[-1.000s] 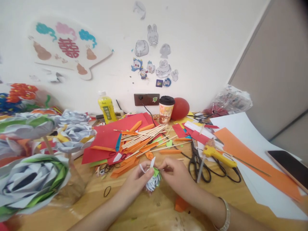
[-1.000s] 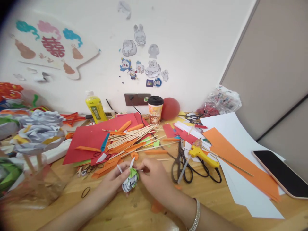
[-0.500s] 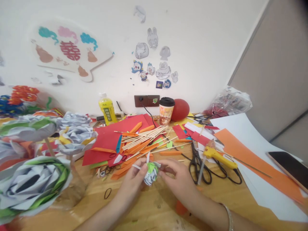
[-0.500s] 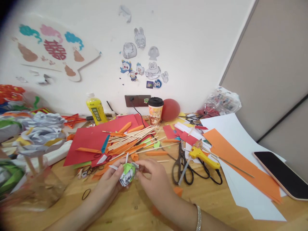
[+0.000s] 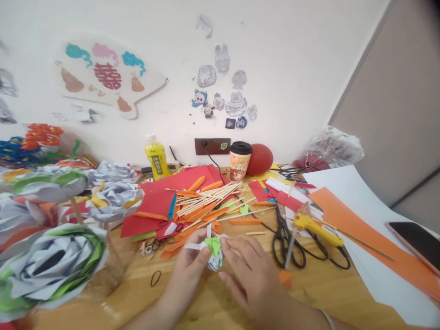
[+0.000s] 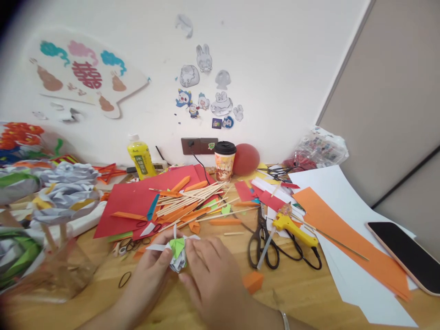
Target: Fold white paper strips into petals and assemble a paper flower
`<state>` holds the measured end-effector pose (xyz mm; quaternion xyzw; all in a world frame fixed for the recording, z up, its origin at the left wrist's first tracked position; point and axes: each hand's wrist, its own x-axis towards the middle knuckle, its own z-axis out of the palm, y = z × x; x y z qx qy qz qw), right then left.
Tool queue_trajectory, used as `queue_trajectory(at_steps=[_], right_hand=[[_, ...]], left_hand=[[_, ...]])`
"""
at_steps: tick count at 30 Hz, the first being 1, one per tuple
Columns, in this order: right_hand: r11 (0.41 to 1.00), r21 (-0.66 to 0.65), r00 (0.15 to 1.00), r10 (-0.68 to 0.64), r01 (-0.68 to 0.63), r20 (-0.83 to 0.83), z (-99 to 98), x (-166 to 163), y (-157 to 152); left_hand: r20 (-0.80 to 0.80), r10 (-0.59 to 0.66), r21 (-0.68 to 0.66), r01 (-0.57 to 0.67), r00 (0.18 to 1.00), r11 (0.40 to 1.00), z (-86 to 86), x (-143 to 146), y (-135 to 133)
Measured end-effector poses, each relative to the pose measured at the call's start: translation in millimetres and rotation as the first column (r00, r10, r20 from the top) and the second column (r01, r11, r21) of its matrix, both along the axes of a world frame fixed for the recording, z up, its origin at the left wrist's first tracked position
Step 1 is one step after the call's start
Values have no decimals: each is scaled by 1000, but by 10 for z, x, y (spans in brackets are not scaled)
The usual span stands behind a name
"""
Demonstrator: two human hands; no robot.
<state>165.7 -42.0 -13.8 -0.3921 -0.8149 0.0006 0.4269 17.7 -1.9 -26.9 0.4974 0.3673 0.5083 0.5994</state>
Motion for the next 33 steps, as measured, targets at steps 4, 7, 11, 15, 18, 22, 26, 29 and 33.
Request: queue_trajectory(at_steps=[4,7,11,15,18,22,26,29,33], right_hand=[[989,-140,986,-75,54,-147,17,68,42],[975,-211,972,-117,73,-202,23,86,52],[994,-102,996,38,-47,-87,8,57,22],[987,-155,985,24,-52,-173,3,63,44],[962,-264,974,9,-70,-227,9,85,81],[969,-227,986,61,-95,-154,-16,105,89],[985,-133,992,97,-108,-81,-43,122,90],[981,-166,987,79,-101,-137,-26,135,127],[979,-190,991,49,-72,-124,3,164,213]], left_hand=[[-49,-23,28,25,999,999,10,-15,2],[-72,-26,38,29,997,999,25,-22,14],[-71,-10,41,13,997,999,48,-29,13],[-92,-46,68,52,995,996,70,-41,19],[-134,-81,85,93,988,992,66,-47,36],[-145,-87,92,101,986,991,21,-45,36],[-169,-86,94,103,982,990,0,-49,16],[-200,-90,114,114,976,987,12,-47,19],[-263,-122,128,160,957,979,11,-35,42]])
